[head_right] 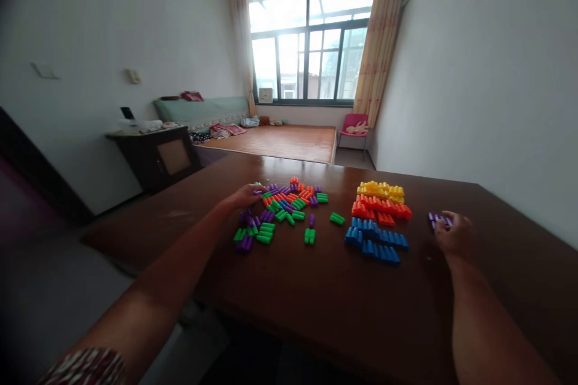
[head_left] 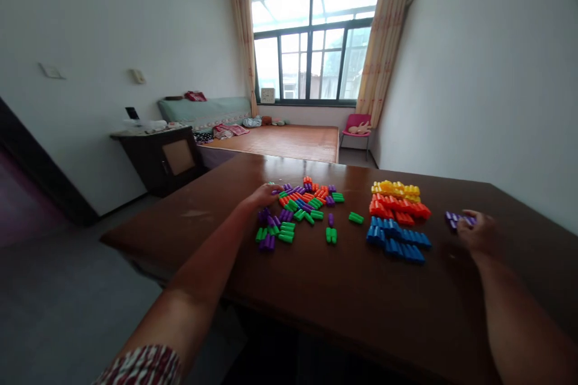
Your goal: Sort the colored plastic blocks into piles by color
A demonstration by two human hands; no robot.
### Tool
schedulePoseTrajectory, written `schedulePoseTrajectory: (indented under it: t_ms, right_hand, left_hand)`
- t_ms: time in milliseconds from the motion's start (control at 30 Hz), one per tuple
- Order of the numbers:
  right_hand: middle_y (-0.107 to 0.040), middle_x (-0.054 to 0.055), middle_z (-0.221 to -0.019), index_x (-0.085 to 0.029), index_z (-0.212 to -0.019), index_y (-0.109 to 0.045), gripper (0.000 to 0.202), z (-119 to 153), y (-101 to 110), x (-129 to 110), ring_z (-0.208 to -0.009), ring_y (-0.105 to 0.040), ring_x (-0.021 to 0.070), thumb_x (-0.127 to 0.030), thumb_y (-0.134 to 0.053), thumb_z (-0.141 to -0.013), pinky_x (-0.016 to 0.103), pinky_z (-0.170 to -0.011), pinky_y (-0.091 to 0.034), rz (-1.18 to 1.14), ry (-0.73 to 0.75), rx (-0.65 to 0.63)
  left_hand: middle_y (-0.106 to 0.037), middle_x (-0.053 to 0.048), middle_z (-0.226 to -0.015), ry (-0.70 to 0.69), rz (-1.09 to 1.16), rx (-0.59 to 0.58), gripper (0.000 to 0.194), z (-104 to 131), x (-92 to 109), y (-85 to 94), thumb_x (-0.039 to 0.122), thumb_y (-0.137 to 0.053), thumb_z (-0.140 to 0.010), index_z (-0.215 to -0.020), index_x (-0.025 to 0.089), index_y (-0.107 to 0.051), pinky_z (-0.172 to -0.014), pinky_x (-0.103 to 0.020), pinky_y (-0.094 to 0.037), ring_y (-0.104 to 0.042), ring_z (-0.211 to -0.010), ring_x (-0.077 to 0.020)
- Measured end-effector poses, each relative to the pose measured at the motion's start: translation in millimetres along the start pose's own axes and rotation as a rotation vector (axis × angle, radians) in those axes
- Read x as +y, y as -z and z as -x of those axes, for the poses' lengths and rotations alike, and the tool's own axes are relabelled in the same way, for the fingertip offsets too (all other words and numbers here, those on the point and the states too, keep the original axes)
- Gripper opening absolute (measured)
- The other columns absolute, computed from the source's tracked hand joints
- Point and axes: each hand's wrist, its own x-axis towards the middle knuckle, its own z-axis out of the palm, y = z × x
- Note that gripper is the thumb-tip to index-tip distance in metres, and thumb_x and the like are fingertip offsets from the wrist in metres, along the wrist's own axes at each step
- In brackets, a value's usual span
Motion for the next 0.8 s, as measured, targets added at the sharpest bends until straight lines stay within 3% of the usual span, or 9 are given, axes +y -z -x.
schedulePoseTrajectory:
  t_ms: [100,300,433,567,700,733,800]
  right_hand:
    - [-0.061,0.022,-0.098,-0.012,-0.104,-0.066,0.037,3,2,-7,-0.093,-0.054,0.0317,-0.027,-0.046,-0.076,0.043,-0.080,-0.042,-0.011,0.066,0.005]
    - [-0.061,0.020,-0.102,-0.016,-0.104,-0.065,0.037,2,-3,-7,-0.097,-0.055,0.0329,-0.029,-0.042,-0.078,0.044,-0.081,-0.043,-0.032,0.131,0.032]
    - [-0.062,0.020,-0.102,-0.016,-0.103,-0.066,0.036,1,-3,-7,-0.096,-0.055,0.0320,-0.028,-0.043,-0.077,0.043,-0.080,-0.043,-0.008,0.129,0.010]
    - [-0.062,0.020,-0.104,-0.016,-0.104,-0.067,0.038,3,3,-11,-0.098,-0.055,0.0303,-0.028,-0.043,-0.077,0.041,-0.081,-0.043,0.025,0.109,-0.027]
    - [-0.061,0.016,-0.106,-0.016,-0.105,-0.067,0.042,6,10,-17,-0.098,-0.055,0.0293,-0.033,-0.040,-0.077,0.041,-0.085,-0.044,0.047,0.074,-0.055]
    - [-0.061,0.016,-0.106,-0.016,-0.105,-0.067,0.043,6,11,-18,-0.098,-0.056,0.0292,-0.034,-0.040,-0.077,0.041,-0.086,-0.044,0.044,0.069,-0.056]
    - [-0.061,0.015,-0.105,-0.016,-0.104,-0.067,0.043,7,13,-21,-0.098,-0.056,0.0292,-0.034,-0.039,-0.077,0.041,-0.086,-0.044,0.038,0.074,-0.056]
  left_hand:
    - [-0.066,-0.005,-0.121,0.010,-0.233,-0.070,0.039,-5,3,-15.5,0.015,-0.063,-0.070,-0.107,0.025,-0.071,-0.103,-0.032,-0.039,-0.057,-0.115,-0.0244]
    - [-0.065,-0.007,-0.122,-0.035,-0.357,0.106,0.033,-6,18,-38.0,0.018,-0.046,-0.088,-0.111,0.023,-0.069,-0.104,-0.034,-0.037,-0.055,-0.116,-0.0232]
    - [-0.067,-0.003,-0.120,-0.211,-0.211,-0.070,0.030,-1,33,-43.0,0.033,-0.049,-0.090,-0.112,0.027,-0.069,-0.105,-0.028,-0.036,-0.055,-0.116,-0.0205]
    - [-0.069,0.000,-0.116,-0.295,-0.156,-0.184,0.025,6,34,-38.6,0.030,-0.061,-0.082,-0.104,0.029,-0.072,-0.104,-0.026,-0.036,-0.057,-0.113,-0.0194]
    - [-0.069,-0.002,-0.113,-0.321,-0.230,-0.074,0.025,11,24,-24.3,0.017,-0.058,-0.079,-0.098,0.023,-0.074,-0.102,-0.030,-0.039,-0.058,-0.109,-0.0195]
    - [-0.069,-0.003,-0.112,-0.321,-0.232,-0.089,0.026,13,22,-19.9,0.017,-0.058,-0.078,-0.098,0.022,-0.074,-0.099,-0.030,-0.041,-0.059,-0.107,-0.0196]
    - [-0.071,-0.004,-0.105,-0.310,-0.194,-0.232,0.027,16,20,-11.5,0.019,-0.059,-0.078,-0.101,0.019,-0.073,-0.090,-0.027,-0.045,-0.062,-0.098,-0.0190]
